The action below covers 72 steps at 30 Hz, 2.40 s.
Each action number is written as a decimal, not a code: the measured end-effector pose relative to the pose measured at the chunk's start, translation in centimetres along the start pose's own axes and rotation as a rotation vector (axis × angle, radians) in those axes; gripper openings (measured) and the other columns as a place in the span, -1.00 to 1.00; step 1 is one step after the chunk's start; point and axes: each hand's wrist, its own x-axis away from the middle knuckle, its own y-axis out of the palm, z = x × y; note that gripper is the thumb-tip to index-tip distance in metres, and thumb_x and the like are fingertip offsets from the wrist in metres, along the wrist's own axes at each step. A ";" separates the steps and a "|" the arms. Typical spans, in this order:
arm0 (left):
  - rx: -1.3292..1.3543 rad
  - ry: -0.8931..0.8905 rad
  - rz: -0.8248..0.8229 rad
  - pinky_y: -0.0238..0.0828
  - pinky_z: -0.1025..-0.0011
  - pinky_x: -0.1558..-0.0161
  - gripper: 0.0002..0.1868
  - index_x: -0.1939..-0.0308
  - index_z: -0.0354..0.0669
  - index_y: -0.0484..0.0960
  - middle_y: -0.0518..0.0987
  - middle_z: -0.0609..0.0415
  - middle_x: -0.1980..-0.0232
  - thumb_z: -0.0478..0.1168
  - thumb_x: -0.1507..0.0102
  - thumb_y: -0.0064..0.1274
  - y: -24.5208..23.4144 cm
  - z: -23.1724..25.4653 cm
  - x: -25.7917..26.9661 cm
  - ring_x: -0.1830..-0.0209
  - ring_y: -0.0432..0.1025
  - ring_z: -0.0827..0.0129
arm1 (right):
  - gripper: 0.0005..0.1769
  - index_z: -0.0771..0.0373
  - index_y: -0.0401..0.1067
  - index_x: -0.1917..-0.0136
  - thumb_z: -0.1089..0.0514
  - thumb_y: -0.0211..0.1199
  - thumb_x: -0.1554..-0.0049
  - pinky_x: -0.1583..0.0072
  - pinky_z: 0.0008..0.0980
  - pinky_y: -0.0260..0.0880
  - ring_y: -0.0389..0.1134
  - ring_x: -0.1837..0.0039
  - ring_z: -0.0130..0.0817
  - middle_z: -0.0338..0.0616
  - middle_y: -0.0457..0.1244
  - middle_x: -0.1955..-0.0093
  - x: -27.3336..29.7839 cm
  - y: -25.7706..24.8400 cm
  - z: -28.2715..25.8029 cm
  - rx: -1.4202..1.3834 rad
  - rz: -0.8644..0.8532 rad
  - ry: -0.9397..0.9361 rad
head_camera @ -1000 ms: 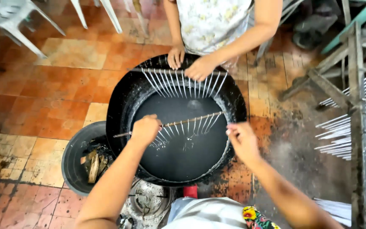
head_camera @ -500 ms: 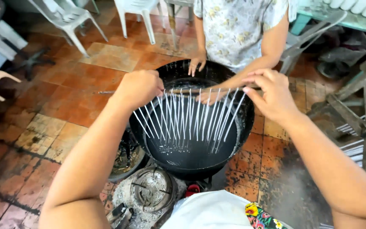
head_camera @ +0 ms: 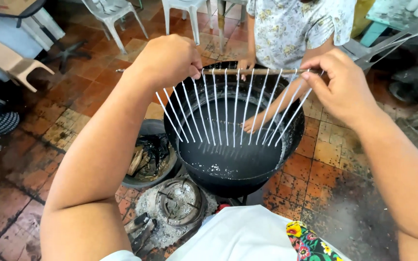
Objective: A person is seen dipping multiple candle wicks attached to a wooden rod into a large vat of molten wax and then hanging the rod on a rack to allow the wax to cool and harden.
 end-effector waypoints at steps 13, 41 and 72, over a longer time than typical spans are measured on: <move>0.045 0.048 0.067 0.45 0.00 0.22 -0.85 0.14 -0.08 0.79 0.70 0.02 0.12 -0.16 -0.28 0.23 -1.7 0.1 -0.4 0.09 0.53 0.05 | -0.84 0.40 0.47 -0.19 0.23 0.19 -0.49 -0.18 -0.08 0.19 0.23 -0.18 0.00 0.08 0.21 -0.11 -0.7 -0.5 3.4 0.032 0.151 -0.157; 0.149 0.268 0.275 0.44 0.10 0.28 -0.92 0.27 -0.06 0.82 0.64 0.12 0.20 -0.24 -0.30 0.25 -1.1 1.5 -1.9 0.16 0.51 0.20 | -0.87 0.43 0.51 -0.28 0.29 0.26 -0.56 -0.21 -0.07 0.23 0.25 -0.24 0.02 0.10 0.24 -0.19 0.1 -1.1 6.0 0.103 0.238 -0.223; -0.097 0.171 0.206 0.61 0.26 0.20 -0.81 0.26 0.00 0.76 0.60 0.17 0.23 -0.02 -0.18 0.31 19.6 1.1 4.7 0.20 0.61 0.19 | -0.84 0.02 0.54 -0.10 -0.02 0.28 -0.30 -0.24 -0.11 0.25 0.34 -0.06 -0.07 -0.17 0.28 0.03 12.3 14.4 6.7 0.062 0.142 -0.120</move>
